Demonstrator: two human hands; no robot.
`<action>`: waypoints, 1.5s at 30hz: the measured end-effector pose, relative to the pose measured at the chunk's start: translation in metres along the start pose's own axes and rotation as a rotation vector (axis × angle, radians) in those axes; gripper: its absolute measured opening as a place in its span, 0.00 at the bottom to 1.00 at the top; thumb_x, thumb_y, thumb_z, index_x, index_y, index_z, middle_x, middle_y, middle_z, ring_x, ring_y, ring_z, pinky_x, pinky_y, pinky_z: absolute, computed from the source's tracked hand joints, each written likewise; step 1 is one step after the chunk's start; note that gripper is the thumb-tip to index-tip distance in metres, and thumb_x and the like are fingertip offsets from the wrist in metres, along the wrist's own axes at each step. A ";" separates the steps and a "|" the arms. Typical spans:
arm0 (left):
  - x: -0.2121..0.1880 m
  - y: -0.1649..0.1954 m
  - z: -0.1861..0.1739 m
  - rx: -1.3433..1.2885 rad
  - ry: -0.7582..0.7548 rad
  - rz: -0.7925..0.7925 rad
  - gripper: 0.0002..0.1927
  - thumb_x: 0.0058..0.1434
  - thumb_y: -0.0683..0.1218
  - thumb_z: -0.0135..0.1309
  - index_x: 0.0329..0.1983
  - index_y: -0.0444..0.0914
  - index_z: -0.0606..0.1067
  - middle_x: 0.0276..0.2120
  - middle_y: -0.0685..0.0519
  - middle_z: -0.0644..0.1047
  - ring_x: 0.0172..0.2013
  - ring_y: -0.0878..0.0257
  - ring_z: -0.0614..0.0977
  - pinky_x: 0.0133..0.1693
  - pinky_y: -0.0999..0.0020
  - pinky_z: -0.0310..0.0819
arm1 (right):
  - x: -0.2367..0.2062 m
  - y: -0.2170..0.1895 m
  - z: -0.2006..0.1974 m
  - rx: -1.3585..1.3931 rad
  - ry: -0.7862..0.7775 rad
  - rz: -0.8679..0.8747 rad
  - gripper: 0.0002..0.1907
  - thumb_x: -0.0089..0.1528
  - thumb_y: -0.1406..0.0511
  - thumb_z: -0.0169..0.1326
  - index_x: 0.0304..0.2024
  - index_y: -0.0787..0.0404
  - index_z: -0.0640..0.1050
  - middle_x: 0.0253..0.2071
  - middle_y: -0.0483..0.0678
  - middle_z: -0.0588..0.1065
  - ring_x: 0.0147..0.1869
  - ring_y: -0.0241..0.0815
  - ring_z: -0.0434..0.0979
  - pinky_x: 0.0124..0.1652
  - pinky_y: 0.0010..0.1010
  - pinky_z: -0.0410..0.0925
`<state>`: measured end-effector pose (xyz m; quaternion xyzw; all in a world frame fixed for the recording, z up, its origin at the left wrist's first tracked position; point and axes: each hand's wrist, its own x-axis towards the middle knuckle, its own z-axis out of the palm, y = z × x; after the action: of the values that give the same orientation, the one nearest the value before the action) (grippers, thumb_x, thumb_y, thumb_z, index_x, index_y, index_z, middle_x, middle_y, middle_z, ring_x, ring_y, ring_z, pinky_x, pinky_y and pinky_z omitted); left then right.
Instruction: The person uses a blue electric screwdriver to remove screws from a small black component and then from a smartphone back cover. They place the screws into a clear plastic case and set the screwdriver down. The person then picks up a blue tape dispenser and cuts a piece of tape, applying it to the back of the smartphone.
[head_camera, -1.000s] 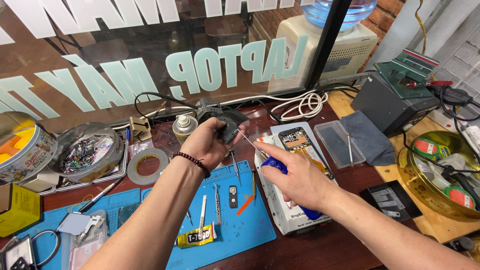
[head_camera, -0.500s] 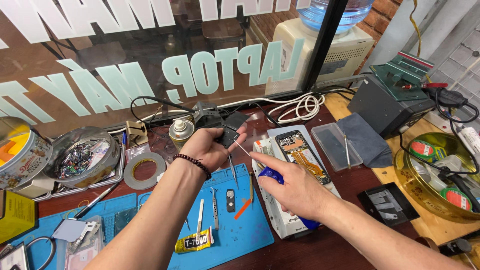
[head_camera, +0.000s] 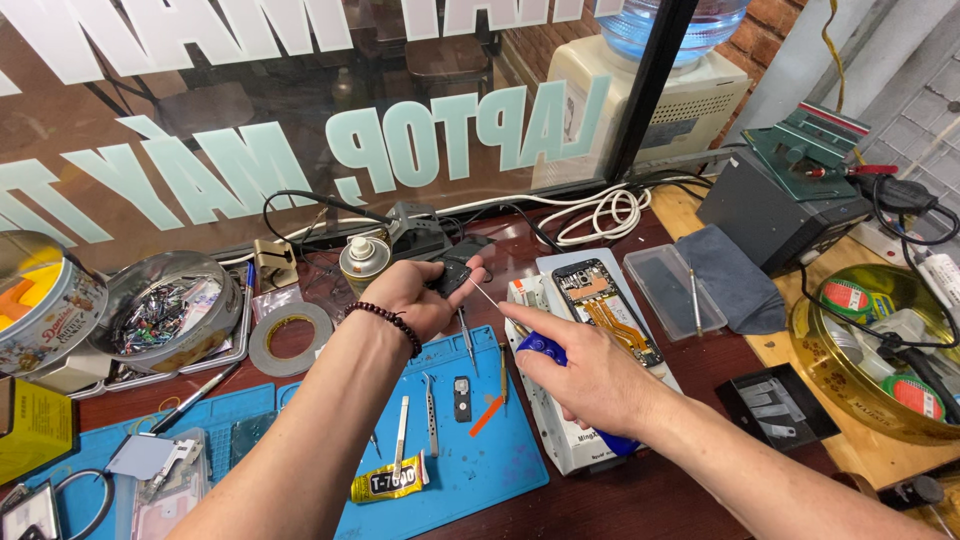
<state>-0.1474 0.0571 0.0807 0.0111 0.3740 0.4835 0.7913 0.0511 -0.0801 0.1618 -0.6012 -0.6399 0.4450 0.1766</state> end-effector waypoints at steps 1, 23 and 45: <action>0.000 0.000 0.000 0.000 0.011 0.003 0.19 0.73 0.38 0.32 0.63 0.23 0.59 0.56 0.31 0.73 0.51 0.43 0.82 0.55 0.47 0.81 | -0.001 0.000 0.000 0.007 0.002 -0.002 0.34 0.61 0.59 0.52 0.72 0.40 0.69 0.19 0.42 0.72 0.16 0.34 0.70 0.23 0.30 0.69; 0.011 -0.003 -0.008 -0.059 0.054 0.060 0.17 0.72 0.36 0.33 0.62 0.25 0.61 0.53 0.33 0.74 0.48 0.41 0.81 0.55 0.44 0.80 | 0.003 0.003 0.002 0.054 -0.058 0.030 0.35 0.61 0.58 0.51 0.73 0.37 0.67 0.18 0.43 0.70 0.16 0.34 0.69 0.20 0.30 0.69; 0.017 -0.013 0.002 -0.138 0.027 0.011 0.16 0.72 0.37 0.35 0.60 0.26 0.64 0.56 0.35 0.74 0.48 0.44 0.82 0.49 0.47 0.85 | -0.009 0.010 -0.005 0.088 -0.038 -0.012 0.36 0.60 0.62 0.49 0.73 0.40 0.68 0.16 0.43 0.70 0.14 0.33 0.68 0.17 0.28 0.68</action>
<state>-0.1326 0.0641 0.0670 -0.0480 0.3503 0.5127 0.7824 0.0628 -0.0881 0.1591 -0.5803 -0.6267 0.4828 0.1934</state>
